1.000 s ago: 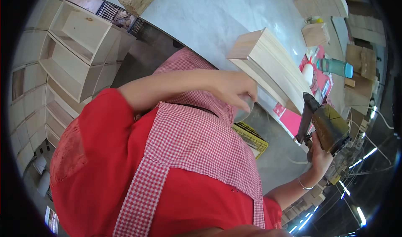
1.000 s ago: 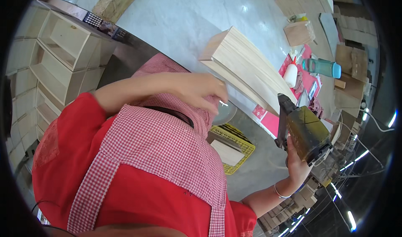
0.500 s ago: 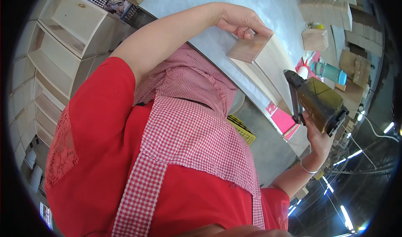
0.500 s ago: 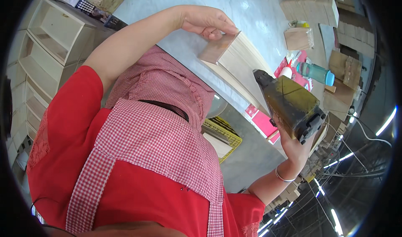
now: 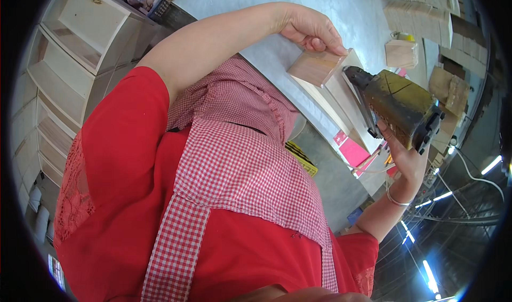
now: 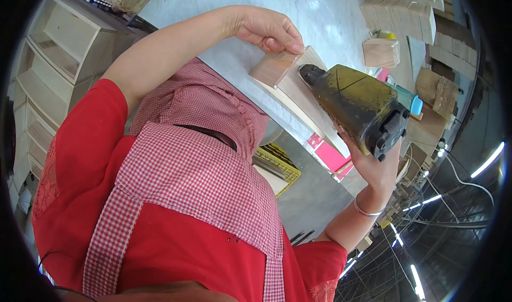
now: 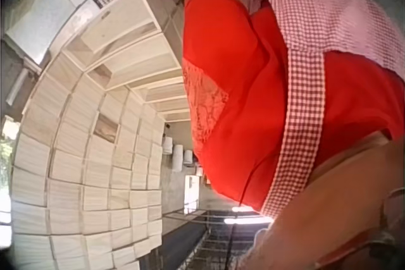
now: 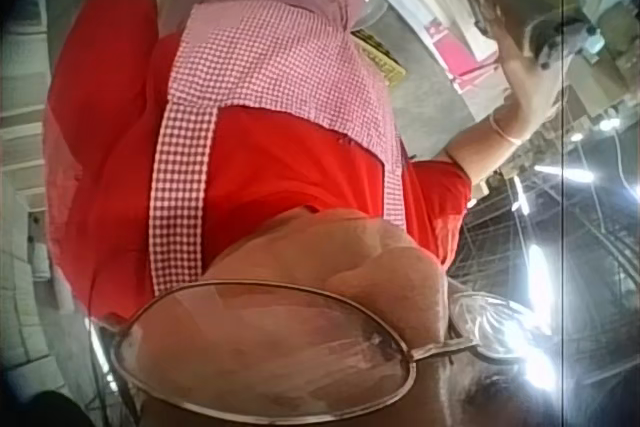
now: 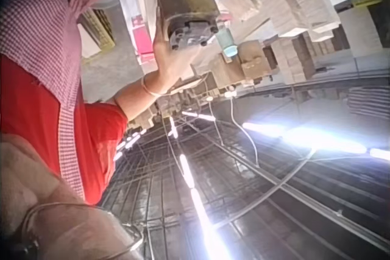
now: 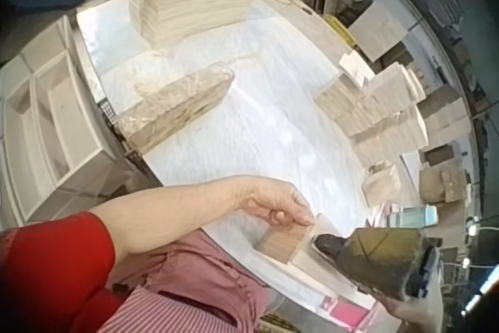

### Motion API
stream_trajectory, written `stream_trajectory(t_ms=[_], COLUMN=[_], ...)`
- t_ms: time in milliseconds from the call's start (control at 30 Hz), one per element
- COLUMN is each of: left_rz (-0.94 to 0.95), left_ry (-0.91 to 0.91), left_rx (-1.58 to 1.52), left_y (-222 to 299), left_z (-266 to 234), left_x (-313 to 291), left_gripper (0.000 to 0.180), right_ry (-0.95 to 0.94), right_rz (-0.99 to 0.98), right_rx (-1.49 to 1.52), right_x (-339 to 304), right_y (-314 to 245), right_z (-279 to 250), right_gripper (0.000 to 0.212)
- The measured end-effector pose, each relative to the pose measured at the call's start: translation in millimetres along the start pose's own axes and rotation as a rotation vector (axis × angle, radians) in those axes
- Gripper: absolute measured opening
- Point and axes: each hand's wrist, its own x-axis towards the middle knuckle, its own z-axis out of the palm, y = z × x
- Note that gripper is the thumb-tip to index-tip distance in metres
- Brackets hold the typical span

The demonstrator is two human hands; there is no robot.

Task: The recorder is assembling wooden boxes or frames by applying glue to the joints and using a pneumatic nail gun to secure the pieces together.

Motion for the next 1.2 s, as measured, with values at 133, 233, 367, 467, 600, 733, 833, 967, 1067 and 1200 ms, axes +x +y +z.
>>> stream_trajectory(t_ms=[133, 233, 367, 467, 600, 733, 833, 967, 1067, 1200], left_rz=[0.338, 0.485, 0.613, 0.674, 0.646, 0.615, 0.591, 0.605, 0.577, 0.615], left_ry=[0.240, 0.378, 0.486, 0.534, 0.533, 0.509, 0.484, 0.439, 0.424, 0.409], left_rx=[0.340, 0.636, 0.948, 1.028, 1.009, 0.977, 0.929, 0.769, 0.754, 0.767], left_y=[-10.4, -12.4, -30.1, -37.3, -34.3, -33.1, -35.3, -40.3, -38.9, -40.1], left_z=[13.4, 43.8, 54.0, 52.6, 51.5, 49.5, 48.2, 47.1, 48.9, 47.7], left_x=[-10.4, -40.5, -44.6, -40.1, -36.6, -33.2, -31.4, -29.8, -30.0, -23.3], left_gripper=[0.041, 0.068, 0.093, 0.097, 0.096, 0.095, 0.093, 0.093, 0.094, 0.094], right_ry=[-0.040, -0.046, -0.059, -0.065, -0.008, -0.014, 0.009, 0.013, 0.033, 0.167], right_rz=[-0.012, -0.014, -0.026, -0.001, 0.081, 0.075, 0.045, 0.062, 0.102, 0.201], right_rx=[-0.002, 0.001, -0.041, -0.082, -0.028, -0.097, -0.073, -0.069, -0.049, -0.020], right_x=[4.3, 3.8, 6.9, 7.7, 7.6, 3.6, 1.4, 2.1, 0.0, -18.5], right_y=[2.3, 3.2, -2.7, -7.2, -11.4, -7.3, -6.7, -8.1, -10.9, 26.8], right_z=[-1.4, -1.4, -3.0, -2.5, 0.5, 0.4, 2.0, 2.3, 2.7, -4.7], right_gripper=[0.048, 0.048, 0.045, 0.041, 0.036, 0.037, 0.038, 0.038, 0.037, 0.035])
